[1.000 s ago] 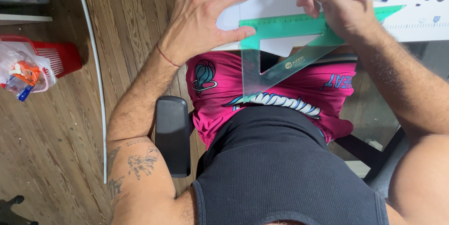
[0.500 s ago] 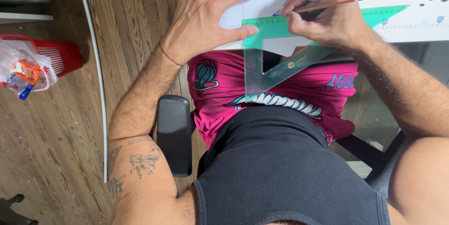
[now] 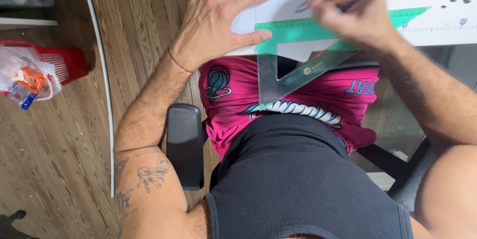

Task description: Marking measurements on a white sheet using a triangle ruler and pencil

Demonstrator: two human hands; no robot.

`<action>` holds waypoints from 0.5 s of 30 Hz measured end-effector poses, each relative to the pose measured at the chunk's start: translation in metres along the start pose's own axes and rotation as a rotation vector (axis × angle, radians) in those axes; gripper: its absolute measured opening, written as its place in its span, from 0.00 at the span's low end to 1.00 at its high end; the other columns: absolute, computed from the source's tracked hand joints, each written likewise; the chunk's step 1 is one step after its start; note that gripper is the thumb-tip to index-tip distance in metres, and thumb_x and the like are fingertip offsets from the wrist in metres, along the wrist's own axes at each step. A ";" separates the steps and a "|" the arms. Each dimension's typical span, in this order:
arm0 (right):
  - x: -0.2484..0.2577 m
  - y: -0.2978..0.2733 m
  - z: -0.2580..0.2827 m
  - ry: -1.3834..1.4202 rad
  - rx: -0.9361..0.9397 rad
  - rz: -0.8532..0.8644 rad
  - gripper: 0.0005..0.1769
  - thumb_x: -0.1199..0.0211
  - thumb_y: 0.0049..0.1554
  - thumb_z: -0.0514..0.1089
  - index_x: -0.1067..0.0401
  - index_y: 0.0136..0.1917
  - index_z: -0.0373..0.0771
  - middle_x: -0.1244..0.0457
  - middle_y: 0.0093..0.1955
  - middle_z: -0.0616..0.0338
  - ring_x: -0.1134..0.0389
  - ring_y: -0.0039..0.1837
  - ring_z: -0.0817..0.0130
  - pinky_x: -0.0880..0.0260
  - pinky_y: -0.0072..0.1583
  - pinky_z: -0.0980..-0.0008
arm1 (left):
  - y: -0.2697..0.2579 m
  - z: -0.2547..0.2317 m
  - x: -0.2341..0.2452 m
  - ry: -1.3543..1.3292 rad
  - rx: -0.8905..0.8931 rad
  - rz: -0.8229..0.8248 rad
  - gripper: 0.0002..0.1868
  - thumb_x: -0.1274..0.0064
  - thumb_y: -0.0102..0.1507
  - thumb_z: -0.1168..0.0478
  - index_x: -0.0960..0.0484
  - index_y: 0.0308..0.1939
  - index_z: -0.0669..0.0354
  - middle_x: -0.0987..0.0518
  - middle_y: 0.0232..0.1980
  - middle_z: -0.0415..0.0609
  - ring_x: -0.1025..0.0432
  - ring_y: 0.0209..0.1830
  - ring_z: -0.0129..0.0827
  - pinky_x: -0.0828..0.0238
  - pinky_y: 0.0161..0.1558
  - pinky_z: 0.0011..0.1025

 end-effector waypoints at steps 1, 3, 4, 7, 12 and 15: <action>0.011 -0.009 -0.026 0.149 -0.133 -0.153 0.09 0.46 0.58 0.29 0.25 0.48 0.30 0.33 0.44 0.53 0.34 0.44 0.71 0.34 0.48 0.74 | 0.000 0.000 0.000 -0.012 0.000 -0.006 0.30 0.23 0.64 0.48 0.18 0.62 0.56 0.27 0.71 0.53 0.31 0.67 0.52 0.37 0.65 0.49; 0.030 -0.022 -0.052 0.296 -0.271 -0.305 0.10 0.49 0.56 0.32 0.28 0.48 0.34 0.36 0.40 0.59 0.38 0.40 0.75 0.37 0.44 0.76 | 0.000 0.000 0.000 -0.027 -0.002 -0.013 0.31 0.21 0.63 0.49 0.18 0.62 0.56 0.28 0.72 0.53 0.31 0.67 0.51 0.36 0.66 0.49; 0.037 -0.021 -0.041 0.201 -0.090 -0.212 0.06 0.47 0.63 0.30 0.30 0.49 0.26 0.36 0.45 0.49 0.36 0.47 0.63 0.33 0.52 0.67 | 0.000 0.000 0.000 -0.027 -0.008 -0.005 0.32 0.20 0.63 0.48 0.19 0.63 0.56 0.28 0.72 0.54 0.32 0.69 0.51 0.37 0.67 0.50; 0.041 -0.025 -0.013 0.017 0.091 -0.071 0.05 0.44 0.66 0.25 0.28 0.52 0.19 0.33 0.51 0.39 0.31 0.52 0.55 0.30 0.56 0.63 | 0.001 0.001 -0.001 -0.029 -0.016 0.004 0.32 0.21 0.65 0.48 0.19 0.65 0.57 0.29 0.72 0.56 0.34 0.72 0.52 0.40 0.70 0.51; 0.035 -0.026 0.000 -0.094 0.102 -0.026 0.04 0.39 0.64 0.23 0.24 0.51 0.21 0.30 0.49 0.40 0.27 0.52 0.56 0.29 0.53 0.66 | 0.000 0.000 0.001 -0.050 -0.008 0.011 0.32 0.21 0.65 0.49 0.19 0.65 0.59 0.29 0.73 0.57 0.35 0.74 0.55 0.44 0.74 0.55; 0.034 -0.025 0.002 -0.125 0.132 -0.019 0.04 0.39 0.61 0.24 0.23 0.48 0.22 0.30 0.46 0.43 0.30 0.46 0.61 0.32 0.49 0.68 | 0.000 -0.001 0.002 -0.039 -0.006 0.012 0.31 0.22 0.65 0.49 0.19 0.64 0.59 0.29 0.73 0.57 0.34 0.73 0.55 0.44 0.74 0.54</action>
Point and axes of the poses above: each hand's wrist, its own y-axis towards the middle knuckle, its own x-axis out of the back of the hand, z = x × y, the point moved 5 cm from there along y, towards the middle knuckle
